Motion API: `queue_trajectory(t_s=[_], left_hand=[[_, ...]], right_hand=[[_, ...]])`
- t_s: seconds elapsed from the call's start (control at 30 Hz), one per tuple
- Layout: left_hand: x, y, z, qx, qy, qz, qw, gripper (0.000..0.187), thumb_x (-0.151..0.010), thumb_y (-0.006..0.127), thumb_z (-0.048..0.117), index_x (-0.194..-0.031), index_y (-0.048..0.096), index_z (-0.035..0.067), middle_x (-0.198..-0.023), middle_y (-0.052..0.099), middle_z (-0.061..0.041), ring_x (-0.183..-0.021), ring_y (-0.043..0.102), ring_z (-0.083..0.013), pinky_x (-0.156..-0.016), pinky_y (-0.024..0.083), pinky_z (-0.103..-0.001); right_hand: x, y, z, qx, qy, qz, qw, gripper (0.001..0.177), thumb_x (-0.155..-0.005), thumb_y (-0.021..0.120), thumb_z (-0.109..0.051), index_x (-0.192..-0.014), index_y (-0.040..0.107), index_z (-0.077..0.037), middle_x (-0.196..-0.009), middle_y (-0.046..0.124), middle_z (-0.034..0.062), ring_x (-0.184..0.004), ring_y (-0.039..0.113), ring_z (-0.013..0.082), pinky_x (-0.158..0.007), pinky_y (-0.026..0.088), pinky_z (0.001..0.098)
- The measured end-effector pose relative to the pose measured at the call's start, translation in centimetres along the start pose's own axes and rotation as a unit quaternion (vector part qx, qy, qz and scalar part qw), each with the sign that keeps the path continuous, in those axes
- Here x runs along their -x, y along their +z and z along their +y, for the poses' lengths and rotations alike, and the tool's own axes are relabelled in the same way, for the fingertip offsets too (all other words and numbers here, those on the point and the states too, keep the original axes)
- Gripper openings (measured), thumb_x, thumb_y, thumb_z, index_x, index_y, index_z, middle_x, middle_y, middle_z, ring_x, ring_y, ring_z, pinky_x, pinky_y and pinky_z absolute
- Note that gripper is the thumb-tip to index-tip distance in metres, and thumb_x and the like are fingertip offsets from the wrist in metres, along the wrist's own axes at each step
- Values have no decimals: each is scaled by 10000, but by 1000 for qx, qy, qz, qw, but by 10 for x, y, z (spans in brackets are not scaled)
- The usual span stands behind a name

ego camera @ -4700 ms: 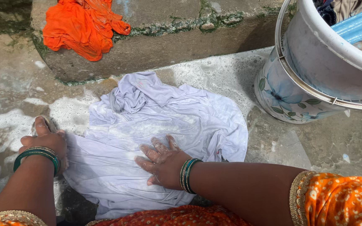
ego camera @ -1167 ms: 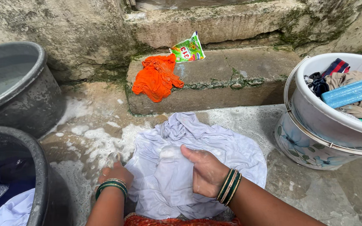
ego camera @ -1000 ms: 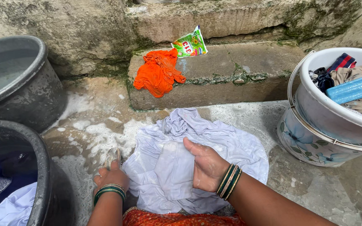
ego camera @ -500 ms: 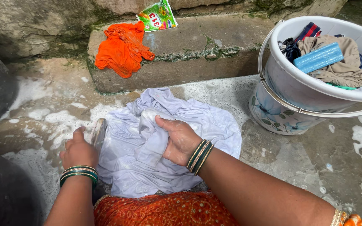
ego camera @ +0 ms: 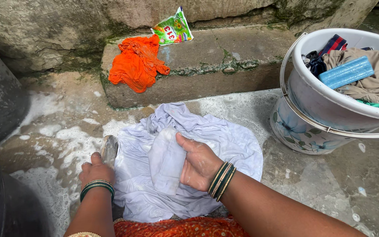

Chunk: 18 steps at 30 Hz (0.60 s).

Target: The person washes a light-colored shirt by hand on a stone surface, using a brush to scrub the fabric and rinsing it in a bucket of soapy water.

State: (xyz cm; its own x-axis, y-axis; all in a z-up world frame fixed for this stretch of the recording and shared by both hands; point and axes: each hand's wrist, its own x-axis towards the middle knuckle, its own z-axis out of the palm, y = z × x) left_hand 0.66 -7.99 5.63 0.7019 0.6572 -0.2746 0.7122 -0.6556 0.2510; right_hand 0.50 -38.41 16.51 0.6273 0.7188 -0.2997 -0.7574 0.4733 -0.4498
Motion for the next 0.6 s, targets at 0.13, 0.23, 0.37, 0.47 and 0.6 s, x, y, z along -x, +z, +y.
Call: queue_trajectory(t_s=[0.13, 0.23, 0.37, 0.47, 0.6], left_hand=[[14, -10, 5, -20, -2, 58, 998, 751, -935, 551, 375, -1605, 215, 334, -1519, 357, -182, -1364, 381, -403, -1058, 389, -545], [13, -9, 8, -111, 15, 61, 992, 677, -996, 454, 354, -1628, 217, 399, -1539, 381, -138, -1388, 387, -348, -1109, 333, -547], [-3, 15, 8, -190, 47, 105, 975, 649, -1052, 398, 243, -1675, 219, 224, -1591, 417, -76, -1427, 415, -289, -1149, 327, -571], [-16, 11, 2, -115, 31, 56, 991, 727, -1007, 443, 277, -1657, 142, 156, -1598, 354, -124, -1443, 350, -329, -1132, 316, -561], [-10, -4, -6, -39, -46, -72, 996, 1029, -912, 694, 513, -1661, 70, 182, -1596, 330, -190, -1471, 352, -377, -1177, 340, -515]], right_hand=[[-1, -2, -3, -14, 22, 2, 1000, 546, -1063, 429, -483, -1325, 584, -30, -1281, 684, 139, -1198, 663, 275, -1067, 507, 488], [0, 1, -4, -18, 35, -22, 999, 593, -1056, 429, -525, -1339, 574, -25, -1289, 680, 145, -1208, 661, 271, -1073, 502, 478], [3, 7, -6, 14, 45, -1, 999, 714, -1010, 424, -620, -1363, 567, -17, -1295, 685, 149, -1209, 667, 255, -1063, 512, 443], [5, 11, -7, 31, 41, 16, 999, 748, -993, 423, -653, -1377, 559, -26, -1298, 686, 137, -1200, 668, 242, -1033, 519, 409], [5, 10, -8, 42, 40, 10, 998, 754, -988, 443, -665, -1373, 566, -28, -1288, 688, 132, -1161, 673, 226, -919, 519, 347]])
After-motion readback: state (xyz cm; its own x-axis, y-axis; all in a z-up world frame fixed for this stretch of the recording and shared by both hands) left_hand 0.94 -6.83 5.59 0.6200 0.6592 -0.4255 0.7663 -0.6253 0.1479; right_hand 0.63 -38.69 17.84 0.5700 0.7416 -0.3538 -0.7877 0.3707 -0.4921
